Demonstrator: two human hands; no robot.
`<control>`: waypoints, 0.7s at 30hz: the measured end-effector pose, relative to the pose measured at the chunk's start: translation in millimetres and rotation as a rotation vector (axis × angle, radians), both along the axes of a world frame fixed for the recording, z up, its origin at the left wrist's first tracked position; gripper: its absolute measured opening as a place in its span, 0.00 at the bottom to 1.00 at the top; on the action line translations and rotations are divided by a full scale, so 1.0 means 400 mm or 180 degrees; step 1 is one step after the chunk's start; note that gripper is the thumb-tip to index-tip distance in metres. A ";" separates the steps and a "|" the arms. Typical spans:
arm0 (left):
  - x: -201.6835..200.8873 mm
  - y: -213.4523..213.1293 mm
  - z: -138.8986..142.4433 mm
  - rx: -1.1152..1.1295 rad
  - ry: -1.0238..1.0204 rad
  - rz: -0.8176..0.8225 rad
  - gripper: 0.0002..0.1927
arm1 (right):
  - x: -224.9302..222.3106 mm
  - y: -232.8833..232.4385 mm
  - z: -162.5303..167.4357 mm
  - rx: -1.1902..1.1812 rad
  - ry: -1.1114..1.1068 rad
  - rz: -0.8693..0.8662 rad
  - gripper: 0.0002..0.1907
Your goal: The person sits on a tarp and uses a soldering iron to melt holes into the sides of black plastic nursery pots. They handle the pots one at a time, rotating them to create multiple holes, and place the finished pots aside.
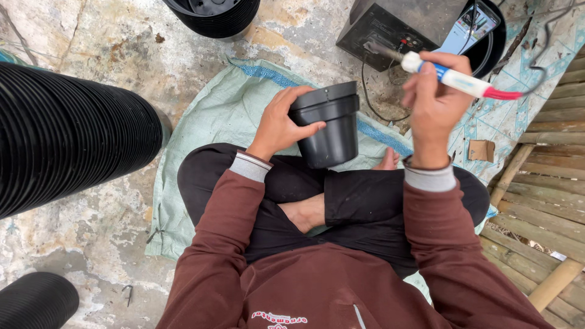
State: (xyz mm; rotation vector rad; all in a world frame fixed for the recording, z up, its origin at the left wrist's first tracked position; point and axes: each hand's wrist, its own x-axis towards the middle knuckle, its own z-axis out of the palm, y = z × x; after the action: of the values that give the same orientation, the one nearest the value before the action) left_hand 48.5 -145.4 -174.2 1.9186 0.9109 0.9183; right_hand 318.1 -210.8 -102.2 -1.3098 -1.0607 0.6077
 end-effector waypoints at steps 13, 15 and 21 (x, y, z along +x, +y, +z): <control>0.023 0.028 -0.012 -0.0286 0.0409 0.0142 0.33 | -0.080 -0.081 0.035 -0.0189 -0.0665 0.0294 0.02; 0.026 0.030 -0.008 -0.0328 0.0446 0.0129 0.33 | -0.090 -0.076 0.036 -0.0237 -0.0825 0.0286 0.02; 0.023 0.030 -0.005 -0.0246 0.0488 0.0084 0.33 | -0.108 -0.066 0.047 -0.0593 -0.0967 0.0211 0.03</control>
State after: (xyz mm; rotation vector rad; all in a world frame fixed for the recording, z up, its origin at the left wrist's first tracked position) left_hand 57.8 -133.4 -176.3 1.9346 1.0482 0.7476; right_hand 275.0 -237.1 -83.4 -1.5692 -1.3237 0.5791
